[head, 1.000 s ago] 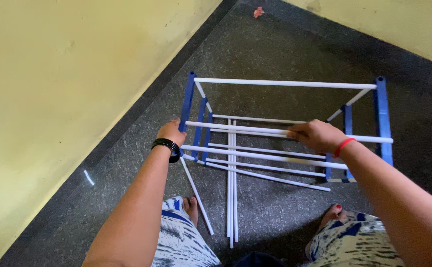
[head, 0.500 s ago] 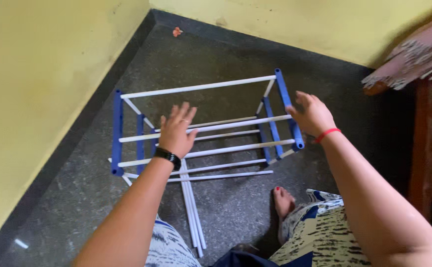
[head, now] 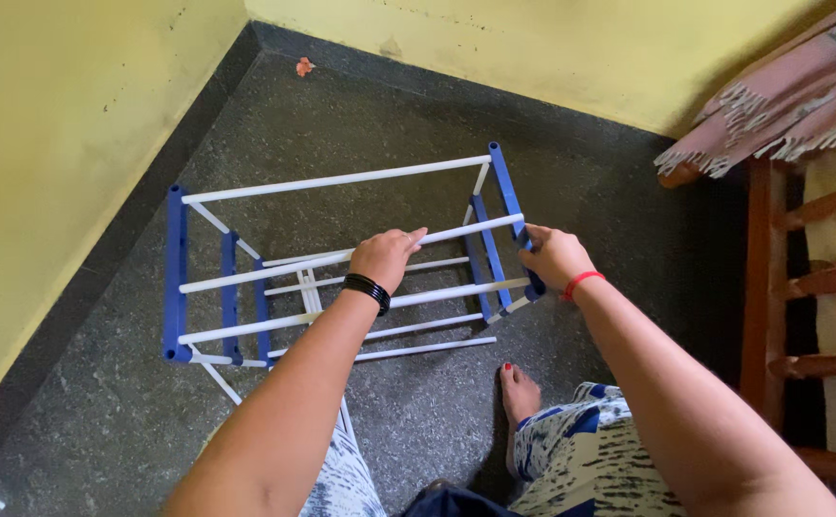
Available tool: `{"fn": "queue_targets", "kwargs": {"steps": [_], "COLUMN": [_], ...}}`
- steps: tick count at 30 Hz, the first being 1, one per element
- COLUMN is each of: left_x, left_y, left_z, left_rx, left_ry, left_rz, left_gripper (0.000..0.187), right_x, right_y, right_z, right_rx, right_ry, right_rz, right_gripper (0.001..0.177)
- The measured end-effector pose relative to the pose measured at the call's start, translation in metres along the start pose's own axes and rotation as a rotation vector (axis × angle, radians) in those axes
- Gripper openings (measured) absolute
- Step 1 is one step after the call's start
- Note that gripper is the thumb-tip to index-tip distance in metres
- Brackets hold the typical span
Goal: The person assembles a plastic drying rack by inserting white horizontal bars into blue vertical side frames. They repeatedly pick up bars from the floor and slide them into place, gradually building the rack structure.
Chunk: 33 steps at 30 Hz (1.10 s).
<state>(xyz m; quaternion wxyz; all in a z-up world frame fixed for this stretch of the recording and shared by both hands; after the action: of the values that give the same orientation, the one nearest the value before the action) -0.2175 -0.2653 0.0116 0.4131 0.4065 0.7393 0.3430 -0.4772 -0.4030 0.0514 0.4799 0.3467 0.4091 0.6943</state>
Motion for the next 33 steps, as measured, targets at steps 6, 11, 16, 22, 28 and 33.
{"fn": "queue_targets", "kwargs": {"steps": [6,11,16,22,28,33], "left_x": [-0.003,-0.006,0.003,0.018,0.016,0.03], "left_y": [-0.016,-0.008,-0.006,-0.013,0.035,0.135], "left_z": [0.011,0.006,0.0,0.006,0.031,0.114], "left_rx": [0.029,0.016,0.028,0.02,-0.139,-0.396], "left_ry": [-0.014,0.015,-0.02,-0.083,-0.08,0.265], "left_rz": [-0.072,-0.018,0.082,0.105,0.026,-0.078], "left_gripper": [0.027,0.026,0.027,0.034,0.055,0.078], "right_x": [0.004,0.011,0.024,0.003,0.012,0.03], "right_y": [0.006,0.015,0.031,0.009,0.011,-0.025], "right_z": [0.01,0.022,0.036,0.019,0.035,0.09], "right_rx": [0.068,0.084,0.087,0.086,0.259,0.089], "right_ry": [0.032,-0.037,-0.206,0.004,0.477,0.775], "right_rz": [0.013,0.013,0.106,0.015,-0.309,-0.163], "right_gripper": [0.055,0.058,0.06,0.055,0.071,0.064]}}
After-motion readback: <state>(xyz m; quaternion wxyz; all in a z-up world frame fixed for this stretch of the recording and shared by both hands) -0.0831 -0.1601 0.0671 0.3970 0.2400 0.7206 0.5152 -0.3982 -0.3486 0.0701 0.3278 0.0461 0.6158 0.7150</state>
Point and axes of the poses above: each hand's wrist, its own x-axis away from the middle knuckle, its own y-axis out of the back of the hand, z = x × y, the point moved 4 cm from there along -x, towards the middle knuckle, and after that the axes turned 15 degrees about -z, right-handed, at the moved point
